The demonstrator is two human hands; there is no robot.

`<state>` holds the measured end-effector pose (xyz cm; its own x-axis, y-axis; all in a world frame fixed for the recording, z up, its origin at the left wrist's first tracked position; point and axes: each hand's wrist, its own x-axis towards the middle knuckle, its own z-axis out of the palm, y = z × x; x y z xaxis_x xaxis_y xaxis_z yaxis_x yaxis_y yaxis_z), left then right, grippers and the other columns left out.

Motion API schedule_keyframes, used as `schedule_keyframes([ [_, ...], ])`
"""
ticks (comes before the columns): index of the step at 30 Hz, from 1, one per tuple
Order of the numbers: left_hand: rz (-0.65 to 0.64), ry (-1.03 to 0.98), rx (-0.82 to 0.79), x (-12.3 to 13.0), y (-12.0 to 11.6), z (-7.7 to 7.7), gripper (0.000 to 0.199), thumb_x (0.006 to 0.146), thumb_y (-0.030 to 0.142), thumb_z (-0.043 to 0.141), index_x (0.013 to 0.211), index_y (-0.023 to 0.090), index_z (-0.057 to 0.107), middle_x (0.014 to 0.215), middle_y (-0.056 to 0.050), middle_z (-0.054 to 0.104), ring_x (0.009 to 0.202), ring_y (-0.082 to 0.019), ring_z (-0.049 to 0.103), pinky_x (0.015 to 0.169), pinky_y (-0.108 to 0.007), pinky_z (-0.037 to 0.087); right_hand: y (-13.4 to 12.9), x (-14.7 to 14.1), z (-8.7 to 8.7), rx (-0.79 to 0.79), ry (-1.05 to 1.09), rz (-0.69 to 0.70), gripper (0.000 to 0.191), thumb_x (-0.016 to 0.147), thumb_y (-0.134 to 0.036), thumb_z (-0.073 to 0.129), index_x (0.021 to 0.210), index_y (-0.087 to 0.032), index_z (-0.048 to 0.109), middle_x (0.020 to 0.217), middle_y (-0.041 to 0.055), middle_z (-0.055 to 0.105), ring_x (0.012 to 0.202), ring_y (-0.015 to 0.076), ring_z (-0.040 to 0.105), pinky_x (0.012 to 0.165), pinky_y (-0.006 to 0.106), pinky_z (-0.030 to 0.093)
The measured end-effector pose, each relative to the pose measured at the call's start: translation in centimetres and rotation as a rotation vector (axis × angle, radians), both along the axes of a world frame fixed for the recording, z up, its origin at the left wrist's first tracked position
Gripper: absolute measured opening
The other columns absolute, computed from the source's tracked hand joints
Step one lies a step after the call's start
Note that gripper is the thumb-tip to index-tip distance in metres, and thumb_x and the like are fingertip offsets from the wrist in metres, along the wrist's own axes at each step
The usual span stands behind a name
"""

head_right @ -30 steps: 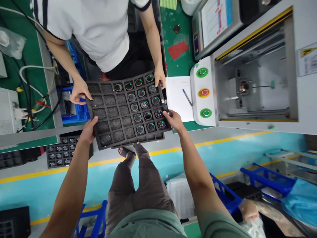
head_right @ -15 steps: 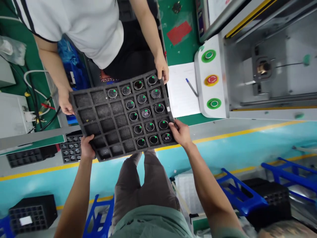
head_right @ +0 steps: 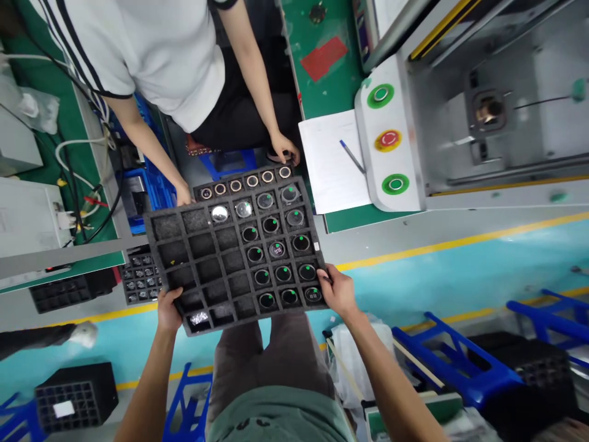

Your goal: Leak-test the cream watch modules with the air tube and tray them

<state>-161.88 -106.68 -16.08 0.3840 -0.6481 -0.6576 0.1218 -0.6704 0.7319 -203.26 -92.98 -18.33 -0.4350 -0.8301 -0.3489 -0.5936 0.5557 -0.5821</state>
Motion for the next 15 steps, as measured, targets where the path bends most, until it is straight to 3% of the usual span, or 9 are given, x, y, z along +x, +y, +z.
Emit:
schedule_keyframes([
  [5,0.006,-0.020,0.170,1.8,5.5,1.6,0.029,0.040,0.030,0.079,0.065,0.018,0.068,0.057,0.002,0.067,0.047,-0.016,0.058,0.048,-0.027,0.049,6.3,3.3,-0.3,0.044,0.001,0.045,0.057,0.100,-0.064,0.034,0.085,-0.021,0.068,0.060,0.0088,0.070,0.051,0.0251,0.066,0.052,0.031,0.043],
  [10,0.010,-0.060,0.292,4.3,10.3,2.3,0.031,0.040,0.030,0.080,0.067,0.019,0.071,0.059,0.001,0.070,0.047,-0.020,0.061,0.049,-0.031,0.051,12.0,7.0,-0.5,0.051,-0.010,0.092,0.058,0.103,-0.061,0.032,0.083,-0.021,0.069,0.060,0.0095,0.073,0.050,0.0255,0.070,0.048,0.030,0.047],
  [15,0.034,-0.157,0.386,7.3,13.6,2.7,0.027,0.039,0.033,0.078,0.061,0.021,0.069,0.055,0.003,0.069,0.046,-0.020,0.060,0.050,-0.032,0.050,15.8,10.3,-0.2,0.067,-0.038,0.118,0.064,0.106,-0.061,0.028,0.095,-0.018,0.073,0.071,0.0124,0.078,0.061,0.0263,0.076,0.054,0.031,0.056],
])
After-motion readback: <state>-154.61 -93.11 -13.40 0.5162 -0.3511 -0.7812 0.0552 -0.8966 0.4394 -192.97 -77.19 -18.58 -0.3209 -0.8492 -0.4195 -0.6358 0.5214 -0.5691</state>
